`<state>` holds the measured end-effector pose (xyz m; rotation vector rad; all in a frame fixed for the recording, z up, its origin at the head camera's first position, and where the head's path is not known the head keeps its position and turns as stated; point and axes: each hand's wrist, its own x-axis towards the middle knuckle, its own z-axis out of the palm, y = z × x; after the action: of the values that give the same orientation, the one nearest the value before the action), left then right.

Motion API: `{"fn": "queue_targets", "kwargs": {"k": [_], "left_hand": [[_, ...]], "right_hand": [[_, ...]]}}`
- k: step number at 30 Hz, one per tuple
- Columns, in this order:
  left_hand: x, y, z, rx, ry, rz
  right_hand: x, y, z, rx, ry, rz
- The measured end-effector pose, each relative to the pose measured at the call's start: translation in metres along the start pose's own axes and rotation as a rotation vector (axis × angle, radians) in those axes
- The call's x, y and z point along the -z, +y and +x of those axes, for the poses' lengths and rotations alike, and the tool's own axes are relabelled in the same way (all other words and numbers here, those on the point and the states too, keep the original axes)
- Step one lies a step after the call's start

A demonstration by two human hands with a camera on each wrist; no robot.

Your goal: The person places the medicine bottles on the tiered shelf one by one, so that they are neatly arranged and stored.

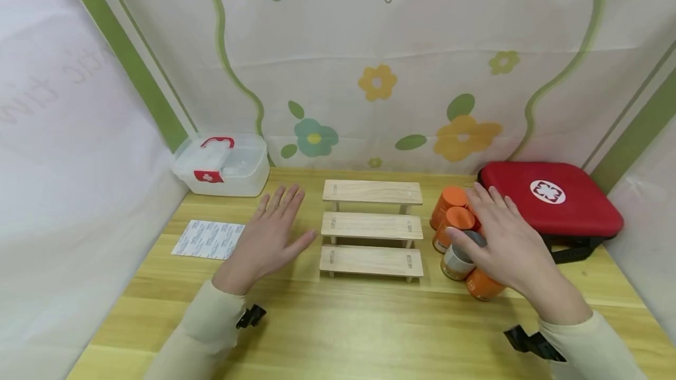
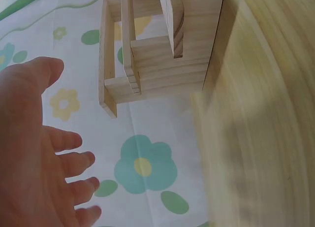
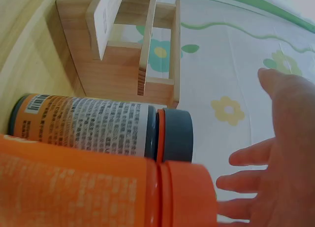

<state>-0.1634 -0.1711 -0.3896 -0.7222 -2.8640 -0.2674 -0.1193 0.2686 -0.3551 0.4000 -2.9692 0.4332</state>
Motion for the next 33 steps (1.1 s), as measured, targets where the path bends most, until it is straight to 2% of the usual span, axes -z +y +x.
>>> {"fn": "queue_targets", "kwargs": {"k": [5, 11, 15, 20, 23, 26, 29, 33], "left_hand": [[0.000, 0.000, -0.005, -0.028, 0.055, -0.124], [-0.002, -0.001, -0.012, 0.005, 0.088, -0.254], [-0.005, -0.002, -0.012, 0.037, 0.084, -0.320], [-0.007, -0.003, -0.015, 0.056, 0.030, -0.418], [-0.010, -0.006, -0.019, 0.090, -0.046, -0.493], [-0.014, -0.008, -0.022, 0.120, -0.112, -0.559], [-0.018, -0.010, -0.022, 0.142, -0.162, -0.624], [-0.025, -0.012, -0.022, 0.160, -0.225, -0.711]], "right_hand": [[0.000, 0.005, -0.012, -0.028, 0.081, 0.041], [-0.010, 0.013, -0.027, 0.032, 0.362, 0.108], [-0.014, 0.021, -0.035, 0.066, 0.506, 0.150], [-0.015, 0.030, -0.044, 0.057, 0.612, 0.216], [-0.016, 0.036, -0.050, 0.032, 0.646, 0.263], [-0.017, 0.042, -0.056, -0.037, 0.640, 0.310], [-0.017, 0.047, -0.063, -0.122, 0.593, 0.335], [-0.019, 0.054, -0.073, -0.225, 0.487, 0.378]]}}
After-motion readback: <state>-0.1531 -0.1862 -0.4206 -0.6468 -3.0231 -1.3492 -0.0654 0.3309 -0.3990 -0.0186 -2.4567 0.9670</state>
